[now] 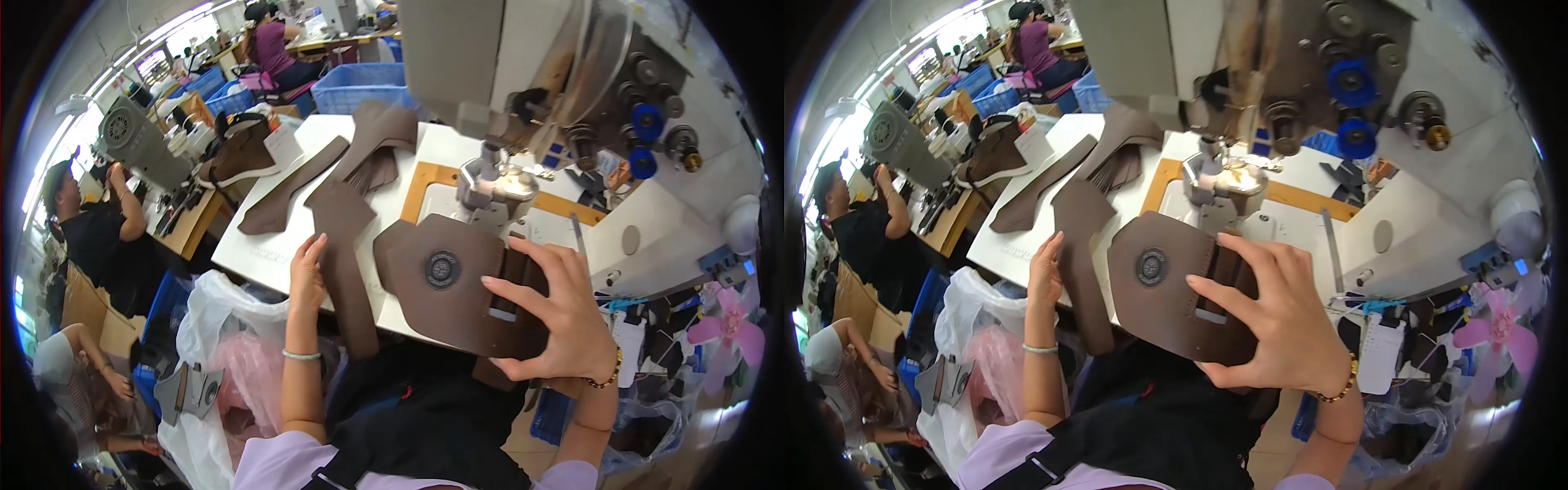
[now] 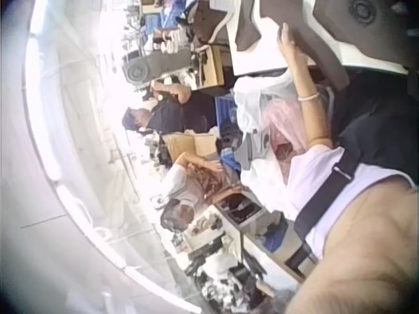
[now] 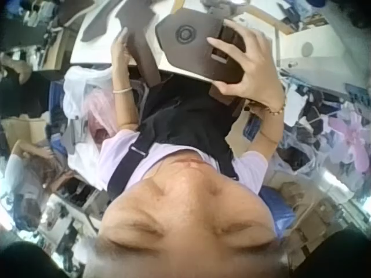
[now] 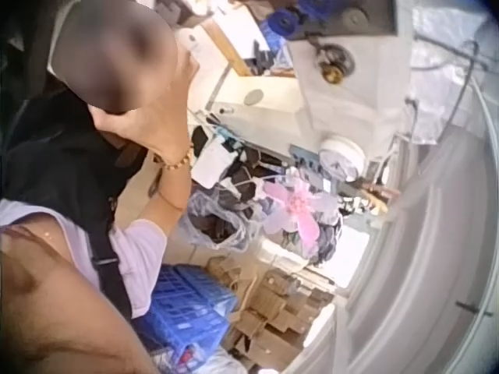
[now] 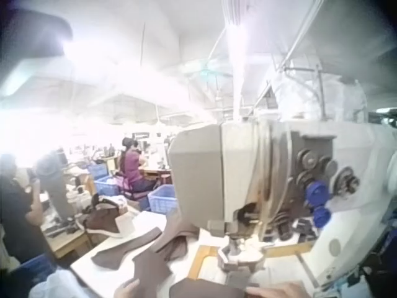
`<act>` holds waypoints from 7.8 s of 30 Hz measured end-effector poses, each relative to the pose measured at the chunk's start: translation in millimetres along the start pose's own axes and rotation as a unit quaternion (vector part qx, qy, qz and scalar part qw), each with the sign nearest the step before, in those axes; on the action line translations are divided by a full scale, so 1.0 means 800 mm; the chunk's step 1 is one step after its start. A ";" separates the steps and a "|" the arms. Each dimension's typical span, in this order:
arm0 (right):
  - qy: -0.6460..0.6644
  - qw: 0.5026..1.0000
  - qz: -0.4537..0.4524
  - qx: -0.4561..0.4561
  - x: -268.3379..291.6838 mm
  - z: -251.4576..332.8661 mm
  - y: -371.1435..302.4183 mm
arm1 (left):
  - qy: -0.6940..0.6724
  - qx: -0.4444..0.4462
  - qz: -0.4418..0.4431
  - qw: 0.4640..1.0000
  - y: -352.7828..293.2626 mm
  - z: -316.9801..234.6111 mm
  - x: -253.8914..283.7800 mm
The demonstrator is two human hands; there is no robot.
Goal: The recorder is using an industrial sewing machine to stitch leather components for a shoe upper.
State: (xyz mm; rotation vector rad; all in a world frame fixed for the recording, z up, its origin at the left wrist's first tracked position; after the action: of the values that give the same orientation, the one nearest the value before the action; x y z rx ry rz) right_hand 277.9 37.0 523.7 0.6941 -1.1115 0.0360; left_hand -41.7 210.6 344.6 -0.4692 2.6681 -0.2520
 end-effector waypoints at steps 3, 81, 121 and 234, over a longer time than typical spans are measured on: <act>-0.011 1.000 -0.009 -0.023 0.025 -0.015 -0.006 | -0.008 0.078 0.069 0.995 0.005 -0.011 -0.010; -0.209 0.960 -0.184 -0.031 -0.044 -0.089 -0.029 | -0.373 0.192 0.255 0.871 -0.173 0.034 -0.178; -0.308 0.944 -0.115 0.011 -0.071 -0.091 0.009 | 0.356 -0.459 0.346 0.737 -0.094 -0.070 -0.233; -0.205 0.922 -0.303 0.126 -0.084 -0.134 -0.018 | 0.346 -0.294 0.378 0.807 -0.079 -0.081 -0.246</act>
State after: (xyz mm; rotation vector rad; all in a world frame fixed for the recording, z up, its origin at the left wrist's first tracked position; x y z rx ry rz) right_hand 338.5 102.5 433.3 1.2977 -1.2550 -0.5254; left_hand 117.1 229.5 490.8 0.6993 3.3325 0.8168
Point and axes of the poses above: each hand's wrist, its own y-axis towards the middle knuckle, its own x-axis out of the back of the hand, z = x × y, the point moved 1 cm from there along y, towards the middle knuckle, and after that the axes turned 8 degrees about -z, right-handed, at the moved point
